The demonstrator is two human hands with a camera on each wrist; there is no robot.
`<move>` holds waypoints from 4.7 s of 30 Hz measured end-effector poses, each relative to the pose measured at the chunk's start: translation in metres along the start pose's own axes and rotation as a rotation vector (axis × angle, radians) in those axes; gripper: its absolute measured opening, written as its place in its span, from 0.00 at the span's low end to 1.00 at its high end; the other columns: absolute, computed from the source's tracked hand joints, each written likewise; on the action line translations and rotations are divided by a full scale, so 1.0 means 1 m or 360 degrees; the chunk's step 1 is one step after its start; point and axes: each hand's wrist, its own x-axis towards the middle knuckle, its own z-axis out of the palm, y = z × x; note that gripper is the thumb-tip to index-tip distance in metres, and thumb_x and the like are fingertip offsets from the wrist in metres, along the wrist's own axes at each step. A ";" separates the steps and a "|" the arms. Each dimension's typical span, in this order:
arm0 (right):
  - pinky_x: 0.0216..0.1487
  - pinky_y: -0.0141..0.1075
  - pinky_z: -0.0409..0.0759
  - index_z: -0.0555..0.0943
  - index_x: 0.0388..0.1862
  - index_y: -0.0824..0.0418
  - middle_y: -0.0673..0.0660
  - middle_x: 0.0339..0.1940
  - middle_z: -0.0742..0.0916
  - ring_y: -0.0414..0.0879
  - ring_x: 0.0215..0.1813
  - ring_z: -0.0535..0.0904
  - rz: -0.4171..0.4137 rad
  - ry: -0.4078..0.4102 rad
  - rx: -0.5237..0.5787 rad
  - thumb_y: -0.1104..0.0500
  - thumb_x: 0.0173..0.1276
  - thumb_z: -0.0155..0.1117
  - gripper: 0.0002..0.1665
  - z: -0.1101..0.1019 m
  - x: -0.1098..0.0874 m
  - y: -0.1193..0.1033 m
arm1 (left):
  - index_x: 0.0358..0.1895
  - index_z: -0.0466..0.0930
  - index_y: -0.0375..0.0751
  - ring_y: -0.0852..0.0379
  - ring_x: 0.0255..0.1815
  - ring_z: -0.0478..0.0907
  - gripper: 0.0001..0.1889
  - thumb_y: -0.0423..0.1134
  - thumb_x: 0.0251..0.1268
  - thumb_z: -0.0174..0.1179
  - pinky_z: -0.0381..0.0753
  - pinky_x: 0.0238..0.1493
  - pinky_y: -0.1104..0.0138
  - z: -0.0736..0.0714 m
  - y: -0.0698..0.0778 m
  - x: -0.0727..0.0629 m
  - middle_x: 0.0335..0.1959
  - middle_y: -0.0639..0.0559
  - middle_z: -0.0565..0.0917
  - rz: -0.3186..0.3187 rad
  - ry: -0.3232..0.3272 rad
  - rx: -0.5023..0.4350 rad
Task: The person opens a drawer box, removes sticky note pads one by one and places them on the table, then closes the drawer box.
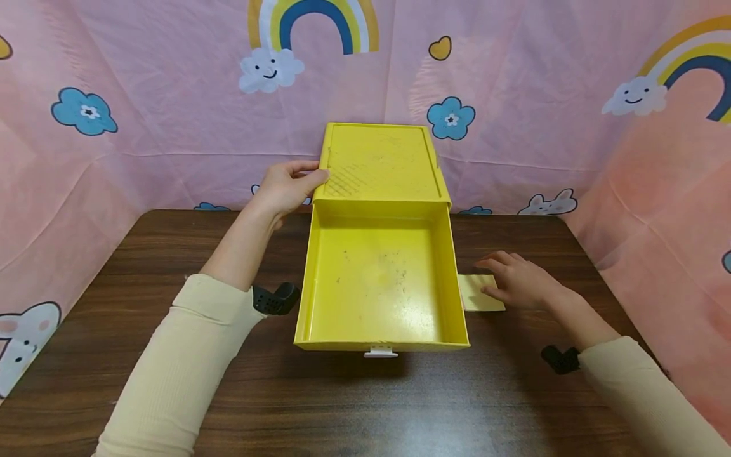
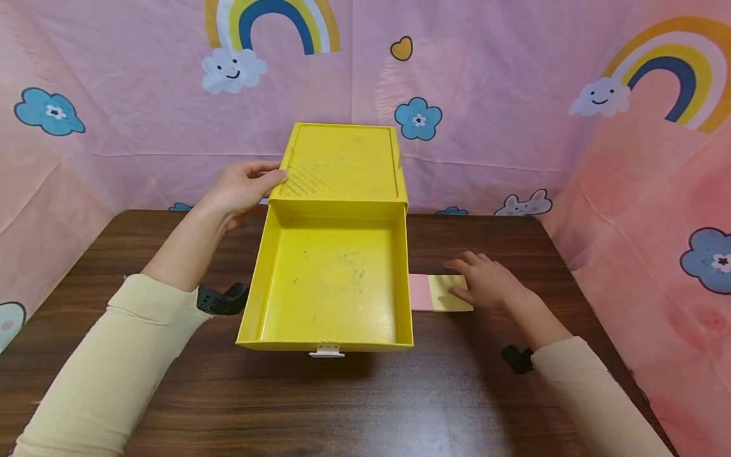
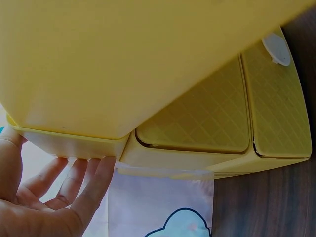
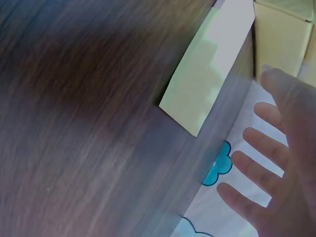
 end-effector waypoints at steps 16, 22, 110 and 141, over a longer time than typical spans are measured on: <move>0.49 0.57 0.74 0.75 0.56 0.60 0.63 0.54 0.76 0.62 0.52 0.73 0.0126 0.0272 0.0102 0.52 0.60 0.65 0.26 0.004 -0.007 0.007 | 0.64 0.68 0.49 0.53 0.46 0.74 0.27 0.51 0.62 0.57 0.76 0.53 0.62 -0.001 0.001 -0.002 0.55 0.46 0.75 -0.0002 -0.0010 0.0038; 0.50 0.58 0.72 0.74 0.58 0.59 0.62 0.56 0.75 0.61 0.54 0.72 0.0122 0.0328 0.0129 0.53 0.60 0.65 0.28 0.002 -0.010 0.003 | 0.64 0.69 0.48 0.54 0.45 0.74 0.27 0.51 0.62 0.57 0.75 0.53 0.62 -0.001 0.000 -0.001 0.55 0.47 0.75 0.0003 -0.0003 0.0038; 0.39 0.40 0.79 0.81 0.50 0.59 0.54 0.42 0.82 0.49 0.42 0.78 -0.0724 0.1102 -0.0069 0.48 0.71 0.48 0.21 -0.093 -0.033 -0.181 | 0.65 0.68 0.50 0.53 0.47 0.74 0.27 0.50 0.63 0.56 0.78 0.51 0.61 0.000 -0.003 -0.003 0.54 0.48 0.73 0.0024 -0.0025 -0.0016; 0.29 0.28 0.73 0.82 0.41 0.58 0.49 0.31 0.82 0.42 0.30 0.73 -0.1126 0.1275 -0.0474 0.63 0.73 0.45 0.15 -0.079 -0.030 -0.231 | 0.64 0.68 0.49 0.53 0.48 0.74 0.26 0.49 0.63 0.57 0.81 0.47 0.62 -0.001 -0.004 -0.003 0.53 0.48 0.72 0.0020 -0.0045 -0.0075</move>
